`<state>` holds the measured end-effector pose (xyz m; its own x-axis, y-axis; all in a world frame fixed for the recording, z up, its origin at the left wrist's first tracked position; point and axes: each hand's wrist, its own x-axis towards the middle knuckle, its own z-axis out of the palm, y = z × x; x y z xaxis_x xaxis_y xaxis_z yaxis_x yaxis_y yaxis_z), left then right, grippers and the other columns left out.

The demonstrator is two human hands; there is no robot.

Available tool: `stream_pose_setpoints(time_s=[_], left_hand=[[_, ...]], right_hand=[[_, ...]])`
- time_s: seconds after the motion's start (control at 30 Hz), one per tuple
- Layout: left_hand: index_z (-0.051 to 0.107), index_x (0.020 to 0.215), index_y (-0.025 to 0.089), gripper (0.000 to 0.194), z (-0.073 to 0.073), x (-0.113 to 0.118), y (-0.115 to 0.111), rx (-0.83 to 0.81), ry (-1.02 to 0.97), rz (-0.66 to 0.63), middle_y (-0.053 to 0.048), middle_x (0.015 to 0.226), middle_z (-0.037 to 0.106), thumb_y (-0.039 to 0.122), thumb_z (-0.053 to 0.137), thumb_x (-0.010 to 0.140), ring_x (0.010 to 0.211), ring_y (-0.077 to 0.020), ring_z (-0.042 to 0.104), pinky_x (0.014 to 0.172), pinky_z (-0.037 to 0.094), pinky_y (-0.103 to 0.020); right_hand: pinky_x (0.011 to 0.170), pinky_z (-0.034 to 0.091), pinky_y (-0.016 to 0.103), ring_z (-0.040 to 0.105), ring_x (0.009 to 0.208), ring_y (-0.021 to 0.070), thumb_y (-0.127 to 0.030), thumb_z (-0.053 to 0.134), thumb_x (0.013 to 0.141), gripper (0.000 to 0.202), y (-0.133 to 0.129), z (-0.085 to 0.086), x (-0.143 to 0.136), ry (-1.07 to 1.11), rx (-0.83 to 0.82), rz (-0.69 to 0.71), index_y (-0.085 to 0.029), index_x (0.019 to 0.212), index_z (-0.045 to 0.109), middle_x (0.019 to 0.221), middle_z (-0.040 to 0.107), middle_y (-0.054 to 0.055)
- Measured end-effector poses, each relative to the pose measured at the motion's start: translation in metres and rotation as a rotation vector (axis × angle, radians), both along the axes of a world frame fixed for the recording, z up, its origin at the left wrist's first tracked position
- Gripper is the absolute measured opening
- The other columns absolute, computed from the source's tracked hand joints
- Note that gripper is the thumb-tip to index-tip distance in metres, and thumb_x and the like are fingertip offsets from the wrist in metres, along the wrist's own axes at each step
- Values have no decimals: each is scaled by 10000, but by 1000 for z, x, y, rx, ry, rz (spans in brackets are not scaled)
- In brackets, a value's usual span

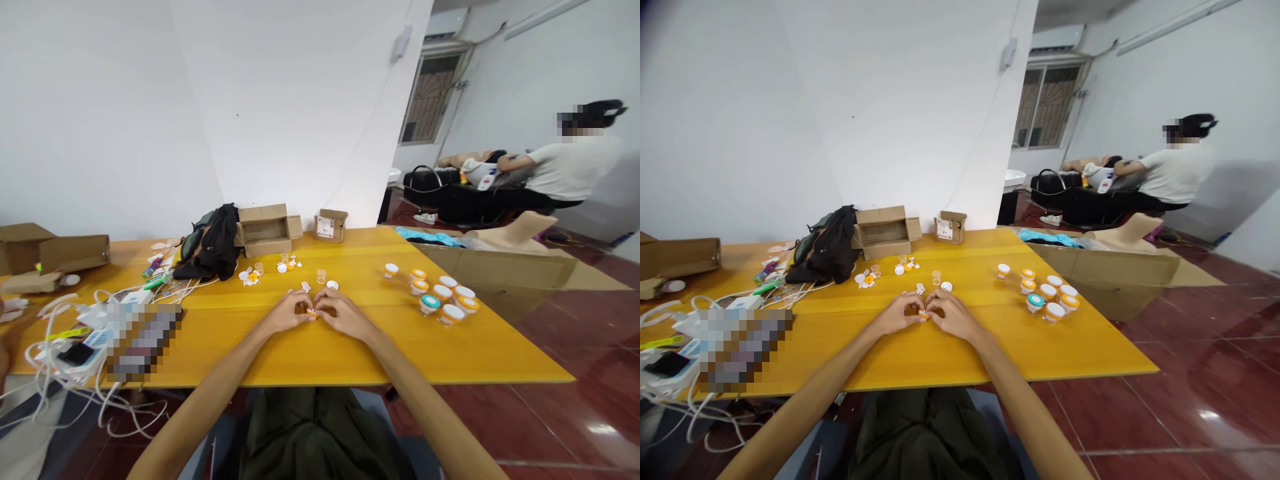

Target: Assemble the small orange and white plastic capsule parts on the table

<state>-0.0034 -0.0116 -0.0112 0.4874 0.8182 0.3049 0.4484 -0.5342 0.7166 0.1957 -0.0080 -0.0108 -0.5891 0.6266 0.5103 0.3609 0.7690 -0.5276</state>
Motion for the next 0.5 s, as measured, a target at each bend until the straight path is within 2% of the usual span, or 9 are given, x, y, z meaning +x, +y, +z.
stream_pose_setpoints(time_s=[0.5], left_hand=[[615, 738, 181, 134, 4, 1, -1, -2, -15, -26, -8, 792, 595, 283, 700, 756, 758, -154, 525, 754, 421, -290]], right_hand=[[828, 500, 324, 613, 889, 176, -125, 563, 842, 141, 3, -6, -2, 47, 20, 19, -218, 773, 644, 952, 634, 44]])
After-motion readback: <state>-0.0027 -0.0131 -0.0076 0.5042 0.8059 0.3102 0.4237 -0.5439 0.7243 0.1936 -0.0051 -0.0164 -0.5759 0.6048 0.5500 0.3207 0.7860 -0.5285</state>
